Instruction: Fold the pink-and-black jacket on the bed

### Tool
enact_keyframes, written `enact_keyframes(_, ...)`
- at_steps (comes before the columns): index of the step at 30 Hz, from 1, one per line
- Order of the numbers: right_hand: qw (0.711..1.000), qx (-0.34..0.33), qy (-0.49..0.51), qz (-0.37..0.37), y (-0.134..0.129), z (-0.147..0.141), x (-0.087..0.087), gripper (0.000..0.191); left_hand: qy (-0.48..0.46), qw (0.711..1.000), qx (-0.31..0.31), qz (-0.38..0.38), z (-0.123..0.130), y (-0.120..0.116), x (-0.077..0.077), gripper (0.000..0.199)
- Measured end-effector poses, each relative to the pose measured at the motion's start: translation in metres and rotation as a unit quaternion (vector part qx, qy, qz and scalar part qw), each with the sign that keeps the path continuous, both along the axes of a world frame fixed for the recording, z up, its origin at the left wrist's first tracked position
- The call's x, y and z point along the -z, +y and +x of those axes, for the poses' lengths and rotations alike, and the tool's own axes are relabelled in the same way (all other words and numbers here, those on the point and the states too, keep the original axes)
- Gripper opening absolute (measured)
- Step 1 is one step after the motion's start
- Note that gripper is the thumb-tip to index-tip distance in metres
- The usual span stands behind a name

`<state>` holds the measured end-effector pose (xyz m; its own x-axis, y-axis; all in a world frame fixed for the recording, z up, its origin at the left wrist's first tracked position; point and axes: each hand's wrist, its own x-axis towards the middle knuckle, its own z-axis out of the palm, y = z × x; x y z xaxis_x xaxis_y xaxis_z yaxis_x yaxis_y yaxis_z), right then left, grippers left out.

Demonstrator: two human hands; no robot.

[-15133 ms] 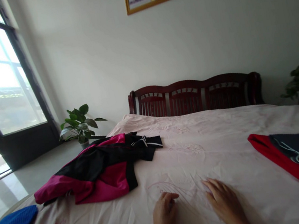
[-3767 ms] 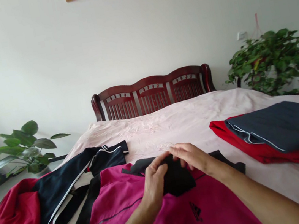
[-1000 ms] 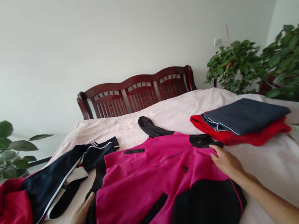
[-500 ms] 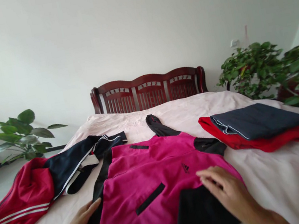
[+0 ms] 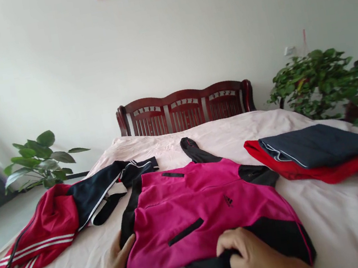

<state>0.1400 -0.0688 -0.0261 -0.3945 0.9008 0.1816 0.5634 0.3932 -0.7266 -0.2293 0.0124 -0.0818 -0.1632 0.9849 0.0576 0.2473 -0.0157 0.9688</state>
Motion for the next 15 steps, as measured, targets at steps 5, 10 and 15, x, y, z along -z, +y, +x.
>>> enact_keyframes(5, 0.936, 0.073, 0.295, -0.179, 0.026, 0.035, -0.033, 0.014, 0.019, 0.998, 0.007, -0.052, -0.012, 0.007, 0.008, 0.042)
enact_keyframes(10, 0.988, 0.145, 0.003, -0.059, 0.046, 0.049, 0.01, 0.043, 0.033, 0.995, 0.033, -0.09, -0.013, 0.002, -0.003, 0.043)
enact_keyframes(15, 0.984, 0.153, 0.017, -0.087, 0.067, 0.092, 0.034, 0.049, -0.007, 0.989, 0.051, -0.141, -0.032, 0.005, 0.003, 0.043)
